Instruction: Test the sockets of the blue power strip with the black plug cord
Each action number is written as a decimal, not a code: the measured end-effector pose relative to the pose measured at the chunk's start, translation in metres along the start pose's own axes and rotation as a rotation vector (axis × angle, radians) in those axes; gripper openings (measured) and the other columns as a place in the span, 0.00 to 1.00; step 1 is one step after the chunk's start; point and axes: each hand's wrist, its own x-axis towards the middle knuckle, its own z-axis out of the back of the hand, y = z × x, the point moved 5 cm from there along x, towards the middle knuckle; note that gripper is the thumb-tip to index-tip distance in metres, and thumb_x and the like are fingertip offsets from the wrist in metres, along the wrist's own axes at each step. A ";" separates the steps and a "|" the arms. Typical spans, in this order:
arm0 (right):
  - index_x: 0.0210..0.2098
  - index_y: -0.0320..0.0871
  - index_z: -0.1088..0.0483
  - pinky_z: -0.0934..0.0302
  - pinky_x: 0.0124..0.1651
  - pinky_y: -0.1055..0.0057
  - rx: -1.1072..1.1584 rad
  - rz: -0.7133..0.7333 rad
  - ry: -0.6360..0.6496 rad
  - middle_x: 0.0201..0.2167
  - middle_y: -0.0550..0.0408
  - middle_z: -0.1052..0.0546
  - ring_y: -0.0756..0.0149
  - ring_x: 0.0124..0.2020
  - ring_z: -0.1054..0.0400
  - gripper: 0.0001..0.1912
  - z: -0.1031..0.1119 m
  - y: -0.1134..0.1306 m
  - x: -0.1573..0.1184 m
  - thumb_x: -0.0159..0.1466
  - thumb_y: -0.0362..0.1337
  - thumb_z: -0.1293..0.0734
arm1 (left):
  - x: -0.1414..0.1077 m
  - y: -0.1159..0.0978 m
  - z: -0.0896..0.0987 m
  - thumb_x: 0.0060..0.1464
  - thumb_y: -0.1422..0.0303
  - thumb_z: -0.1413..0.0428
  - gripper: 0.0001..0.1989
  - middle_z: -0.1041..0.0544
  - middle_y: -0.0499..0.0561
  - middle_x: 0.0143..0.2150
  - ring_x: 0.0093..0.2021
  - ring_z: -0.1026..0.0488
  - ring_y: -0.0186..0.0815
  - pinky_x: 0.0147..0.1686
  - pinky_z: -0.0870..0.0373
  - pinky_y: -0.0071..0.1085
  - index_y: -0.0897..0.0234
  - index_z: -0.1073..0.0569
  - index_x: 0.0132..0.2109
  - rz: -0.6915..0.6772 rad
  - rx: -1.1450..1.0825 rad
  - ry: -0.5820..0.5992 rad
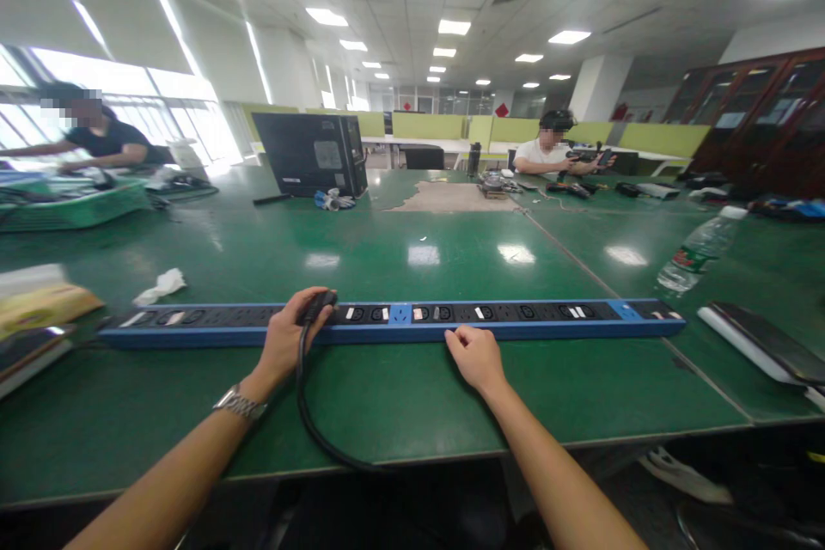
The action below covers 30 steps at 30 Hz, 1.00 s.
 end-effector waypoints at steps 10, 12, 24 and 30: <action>0.20 0.45 0.30 0.56 0.29 0.70 -0.302 0.163 0.089 0.20 0.53 0.25 0.64 0.23 0.34 0.16 -0.010 0.017 -0.009 0.63 0.41 0.36 | 0.019 -0.060 -0.069 0.61 0.59 0.47 0.15 0.20 0.54 0.46 0.47 0.24 0.41 0.49 0.30 0.39 0.60 0.28 0.51 -0.201 -0.016 0.167; 0.21 0.45 0.31 0.52 0.31 0.69 -0.332 0.222 0.067 0.22 0.51 0.25 0.63 0.25 0.33 0.17 -0.008 0.024 -0.010 0.65 0.41 0.38 | 0.020 -0.060 -0.072 0.61 0.60 0.47 0.15 0.20 0.53 0.47 0.47 0.24 0.41 0.51 0.31 0.41 0.59 0.28 0.52 -0.212 0.009 0.188; 0.29 0.42 0.22 0.44 0.40 0.66 -0.586 0.072 0.087 0.32 0.45 0.19 0.57 0.36 0.26 0.23 -0.029 0.065 0.067 0.70 0.44 0.44 | 0.015 -0.066 -0.078 0.65 0.61 0.51 0.13 0.20 0.50 0.44 0.44 0.24 0.41 0.48 0.34 0.41 0.57 0.32 0.54 -0.172 0.252 0.202; 0.30 0.42 0.21 0.44 0.39 0.67 -0.639 0.025 0.142 0.33 0.45 0.18 0.57 0.37 0.25 0.26 -0.029 0.062 0.062 0.69 0.45 0.46 | 0.009 -0.071 -0.076 0.65 0.60 0.53 0.13 0.21 0.51 0.40 0.42 0.25 0.41 0.46 0.35 0.39 0.58 0.31 0.51 -0.157 0.293 0.186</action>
